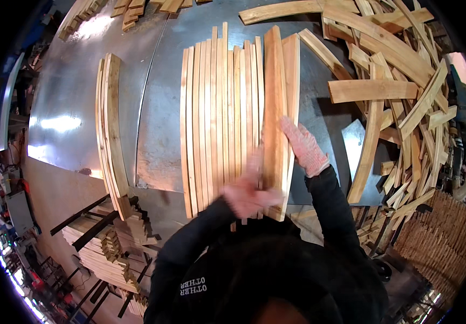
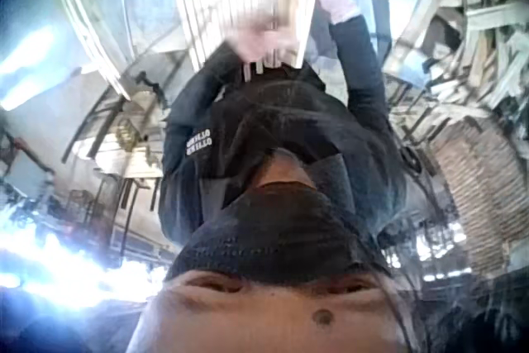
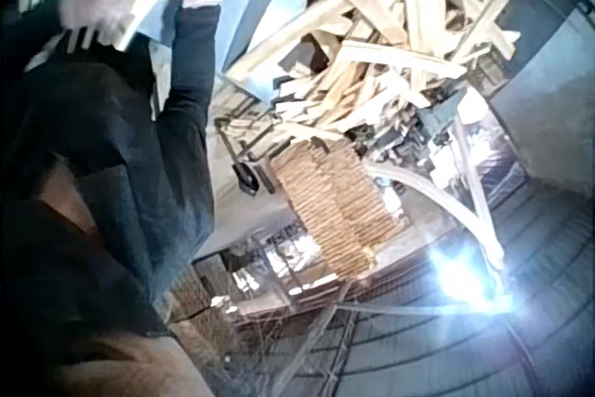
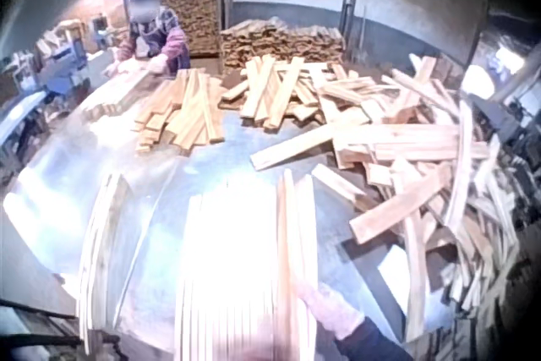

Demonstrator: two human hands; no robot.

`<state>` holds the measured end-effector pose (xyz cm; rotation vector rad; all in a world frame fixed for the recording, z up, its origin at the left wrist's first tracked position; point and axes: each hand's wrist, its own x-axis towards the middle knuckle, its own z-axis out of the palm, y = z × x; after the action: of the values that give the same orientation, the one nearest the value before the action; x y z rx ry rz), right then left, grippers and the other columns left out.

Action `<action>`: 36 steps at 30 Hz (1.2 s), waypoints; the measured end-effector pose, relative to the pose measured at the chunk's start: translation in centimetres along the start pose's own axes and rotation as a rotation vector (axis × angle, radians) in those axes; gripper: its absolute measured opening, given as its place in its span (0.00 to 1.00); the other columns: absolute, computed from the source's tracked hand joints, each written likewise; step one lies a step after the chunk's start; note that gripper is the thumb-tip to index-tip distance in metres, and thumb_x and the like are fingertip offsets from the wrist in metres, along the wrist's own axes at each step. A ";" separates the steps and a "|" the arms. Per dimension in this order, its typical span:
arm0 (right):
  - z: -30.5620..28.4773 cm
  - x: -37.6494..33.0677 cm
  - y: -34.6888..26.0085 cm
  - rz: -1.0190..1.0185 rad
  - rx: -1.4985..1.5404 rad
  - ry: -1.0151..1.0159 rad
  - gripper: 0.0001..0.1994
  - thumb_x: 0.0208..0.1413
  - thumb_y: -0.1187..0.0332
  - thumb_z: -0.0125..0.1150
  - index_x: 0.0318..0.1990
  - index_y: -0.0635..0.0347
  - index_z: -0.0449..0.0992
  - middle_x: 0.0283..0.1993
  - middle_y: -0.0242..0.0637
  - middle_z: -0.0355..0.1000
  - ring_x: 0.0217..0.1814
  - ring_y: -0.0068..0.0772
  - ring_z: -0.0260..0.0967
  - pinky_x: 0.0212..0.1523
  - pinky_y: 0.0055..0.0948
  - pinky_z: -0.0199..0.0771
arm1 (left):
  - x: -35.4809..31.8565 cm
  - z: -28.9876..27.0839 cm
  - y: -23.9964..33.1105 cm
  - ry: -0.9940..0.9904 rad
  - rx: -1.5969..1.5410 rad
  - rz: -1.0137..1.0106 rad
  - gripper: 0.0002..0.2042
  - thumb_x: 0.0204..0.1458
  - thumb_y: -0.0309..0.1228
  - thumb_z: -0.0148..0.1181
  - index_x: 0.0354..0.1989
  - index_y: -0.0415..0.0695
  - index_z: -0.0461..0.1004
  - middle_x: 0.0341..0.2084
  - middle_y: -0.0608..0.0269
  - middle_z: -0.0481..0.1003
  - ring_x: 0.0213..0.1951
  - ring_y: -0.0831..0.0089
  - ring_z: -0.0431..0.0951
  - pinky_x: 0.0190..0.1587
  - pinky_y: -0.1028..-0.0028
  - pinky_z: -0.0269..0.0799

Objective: The person repeatedly picks up wooden planks from a large pile on a metal table, aligns them, and places them into a neat stack. The person handles the planks by hand, moving them from a disorganized pile to an organized stack throughout the clip.

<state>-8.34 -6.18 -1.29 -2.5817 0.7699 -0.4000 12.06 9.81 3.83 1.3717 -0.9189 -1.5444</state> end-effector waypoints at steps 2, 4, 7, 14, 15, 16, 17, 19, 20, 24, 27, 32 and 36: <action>-1.3 0.1 1.4 0.117 0.218 -0.061 0.32 0.51 0.82 0.51 0.67 0.57 0.61 0.69 0.40 0.62 0.63 0.50 0.66 0.60 0.38 0.71 | 2.1 6.8 0.9 -0.090 0.168 -0.190 0.57 0.47 0.49 0.67 0.72 0.36 0.30 0.66 0.29 0.50 0.65 0.50 0.60 0.66 0.68 0.57; -2.2 -1.8 5.1 0.102 0.334 0.005 0.29 0.53 0.80 0.51 0.65 0.57 0.64 0.66 0.41 0.64 0.62 0.42 0.68 0.59 0.35 0.71 | 3.8 6.4 3.6 -0.303 0.380 -0.066 0.43 0.51 0.42 0.65 0.70 0.36 0.46 0.55 0.36 0.67 0.55 0.56 0.72 0.58 0.67 0.69; -6.4 -2.9 5.1 0.810 1.597 -0.063 0.21 0.65 0.71 0.49 0.66 0.60 0.62 0.47 0.52 0.77 0.50 0.28 0.75 0.54 0.31 0.74 | 3.6 6.2 0.4 -0.175 -1.099 -0.206 0.23 0.56 0.31 0.58 0.59 0.33 0.65 0.49 0.39 0.74 0.48 0.52 0.78 0.47 0.54 0.79; -1.6 -6.6 2.5 0.941 0.195 -0.210 0.34 0.58 0.43 0.51 0.66 0.53 0.61 0.49 0.55 0.74 0.49 0.52 0.74 0.50 0.45 0.74 | 1.1 6.7 -0.4 0.118 -1.053 -0.142 0.23 0.52 0.28 0.57 0.57 0.33 0.66 0.47 0.45 0.74 0.45 0.52 0.78 0.43 0.58 0.78; -0.2 -5.6 1.6 0.906 0.324 -0.087 0.30 0.59 0.44 0.51 0.60 0.55 0.67 0.44 0.56 0.75 0.46 0.55 0.75 0.47 0.46 0.74 | -0.3 6.9 -0.2 0.143 -0.913 -0.127 0.24 0.51 0.28 0.57 0.57 0.33 0.66 0.46 0.46 0.75 0.43 0.53 0.78 0.43 0.59 0.78; 0.8 -4.5 0.7 0.866 0.454 0.035 0.27 0.60 0.44 0.50 0.55 0.58 0.72 0.40 0.56 0.76 0.43 0.57 0.75 0.45 0.46 0.74 | -2.7 4.5 -4.8 0.219 -0.389 0.015 0.24 0.50 0.28 0.56 0.57 0.33 0.66 0.46 0.46 0.75 0.42 0.54 0.78 0.42 0.59 0.78; 0.5 -2.6 -0.3 0.829 0.563 0.006 0.26 0.60 0.44 0.50 0.49 0.59 0.76 0.39 0.56 0.76 0.42 0.60 0.74 0.43 0.48 0.73 | -3.4 4.8 -4.8 0.237 -0.349 0.054 0.24 0.51 0.28 0.56 0.57 0.33 0.65 0.46 0.48 0.74 0.43 0.56 0.78 0.42 0.61 0.78; 0.3 -0.2 -1.5 0.607 0.530 -0.112 0.32 0.58 0.38 0.48 0.39 0.64 0.78 0.36 0.56 0.76 0.41 0.60 0.73 0.41 0.52 0.71 | -4.0 8.7 -0.3 0.232 -0.744 -0.009 0.24 0.54 0.28 0.56 0.59 0.32 0.63 0.49 0.51 0.73 0.47 0.60 0.77 0.45 0.65 0.77; 1.8 1.3 -1.1 0.769 0.423 -0.260 0.35 0.58 0.36 0.47 0.38 0.67 0.77 0.35 0.55 0.76 0.41 0.59 0.75 0.43 0.49 0.72 | -3.8 9.7 0.2 0.210 -0.698 -0.009 0.25 0.53 0.30 0.58 0.59 0.32 0.63 0.48 0.51 0.74 0.45 0.61 0.77 0.44 0.66 0.78; 0.1 -8.6 6.0 0.613 0.163 0.483 0.45 0.53 0.39 0.56 0.70 0.62 0.55 0.72 0.56 0.52 0.74 0.51 0.48 0.72 0.44 0.47 | -4.0 10.0 -1.5 0.207 -0.637 0.027 0.29 0.50 0.32 0.61 0.59 0.32 0.63 0.47 0.48 0.74 0.42 0.61 0.78 0.40 0.68 0.79; -7.7 -16.2 11.4 1.178 -0.344 0.392 0.50 0.47 0.53 0.69 0.72 0.63 0.46 0.67 0.57 0.58 0.69 0.56 0.57 0.66 0.45 0.60 | -3.1 13.3 -1.5 0.199 -0.642 -0.007 0.29 0.50 0.32 0.61 0.59 0.32 0.62 0.46 0.46 0.73 0.41 0.60 0.79 0.37 0.66 0.80; -8.3 -16.2 9.5 1.050 0.737 0.212 0.44 0.49 0.66 0.68 0.70 0.63 0.49 0.56 0.58 0.69 0.49 0.50 0.74 0.51 0.45 0.75 | 0.1 17.8 -7.2 0.107 -0.657 -0.049 0.21 0.54 0.30 0.59 0.54 0.34 0.63 0.40 0.51 0.73 0.40 0.61 0.78 0.41 0.64 0.80; -6.5 -13.6 6.4 0.306 2.390 0.139 0.38 0.51 0.66 0.67 0.68 0.63 0.55 0.52 0.54 0.70 0.42 0.41 0.76 0.44 0.37 0.79 | 0.8 19.8 -10.6 0.147 -0.557 -0.083 0.21 0.60 0.37 0.56 0.58 0.42 0.61 0.38 0.58 0.71 0.34 0.69 0.73 0.35 0.69 0.75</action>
<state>-24.64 -5.30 -0.70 -0.1994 0.1769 -0.6797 -8.94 12.66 -3.74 1.1040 -0.3041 -1.5806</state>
